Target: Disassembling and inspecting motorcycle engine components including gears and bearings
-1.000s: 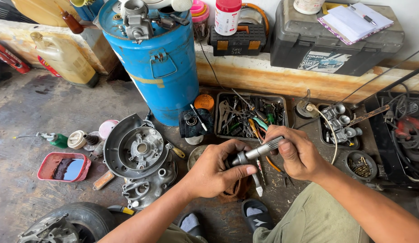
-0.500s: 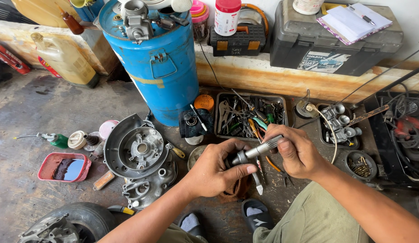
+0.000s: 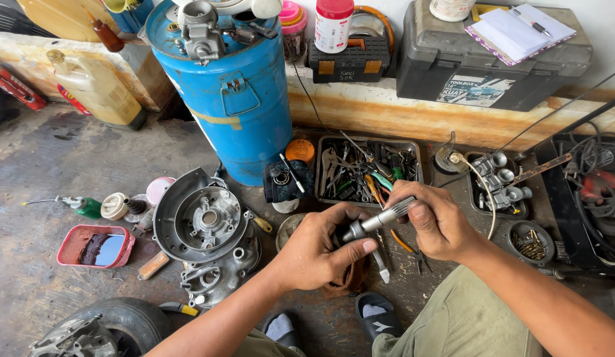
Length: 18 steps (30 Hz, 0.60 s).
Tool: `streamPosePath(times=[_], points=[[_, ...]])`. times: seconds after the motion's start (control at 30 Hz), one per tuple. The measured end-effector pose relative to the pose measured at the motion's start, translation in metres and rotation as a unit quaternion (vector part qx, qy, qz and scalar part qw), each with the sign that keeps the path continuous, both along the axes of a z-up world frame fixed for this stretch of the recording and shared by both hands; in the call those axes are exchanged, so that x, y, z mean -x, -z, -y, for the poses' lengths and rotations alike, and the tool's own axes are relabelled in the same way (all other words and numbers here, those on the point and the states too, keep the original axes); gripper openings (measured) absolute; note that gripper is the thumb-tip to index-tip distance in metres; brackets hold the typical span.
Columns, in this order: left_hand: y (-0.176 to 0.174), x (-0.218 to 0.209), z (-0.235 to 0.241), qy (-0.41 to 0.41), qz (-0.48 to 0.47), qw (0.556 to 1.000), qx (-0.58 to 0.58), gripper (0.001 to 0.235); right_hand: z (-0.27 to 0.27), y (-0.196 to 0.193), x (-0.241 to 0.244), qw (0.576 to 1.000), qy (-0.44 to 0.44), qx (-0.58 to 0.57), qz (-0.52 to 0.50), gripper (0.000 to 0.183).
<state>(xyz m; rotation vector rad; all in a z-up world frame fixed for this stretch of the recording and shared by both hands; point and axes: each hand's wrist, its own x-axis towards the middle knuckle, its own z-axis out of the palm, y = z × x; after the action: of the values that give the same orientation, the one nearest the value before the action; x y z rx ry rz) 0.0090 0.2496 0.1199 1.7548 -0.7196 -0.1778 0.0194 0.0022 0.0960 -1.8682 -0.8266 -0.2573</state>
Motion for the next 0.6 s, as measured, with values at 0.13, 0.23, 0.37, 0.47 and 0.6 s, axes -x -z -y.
streamPosePath(times=[0.13,0.23,0.37,0.47,0.6], points=[[0.0012,0.0004,-0.0003,0.006,-0.019,1.0,0.008,0.028,-0.0004,-0.0002,0.0005,1.0,-0.003,0.0,0.003,0.043],[0.0008,-0.0002,-0.0005,0.009,-0.024,1.0,0.005,0.028,-0.0013,-0.0004,0.0,1.0,-0.006,-0.004,0.008,0.042],[0.0012,-0.0007,-0.0009,0.013,-0.036,0.999,0.009,0.028,-0.0016,0.0007,-0.0007,1.0,-0.011,-0.01,0.006,0.041],[0.0018,-0.001,-0.001,0.015,-0.038,0.999,0.015,0.028,-0.001,0.0007,-0.0015,1.0,-0.012,-0.005,0.006,0.043],[0.0025,-0.0012,-0.0005,0.019,-0.044,0.999,0.015,0.029,0.0004,0.0036,-0.002,1.0,-0.009,-0.013,-0.001,0.042]])
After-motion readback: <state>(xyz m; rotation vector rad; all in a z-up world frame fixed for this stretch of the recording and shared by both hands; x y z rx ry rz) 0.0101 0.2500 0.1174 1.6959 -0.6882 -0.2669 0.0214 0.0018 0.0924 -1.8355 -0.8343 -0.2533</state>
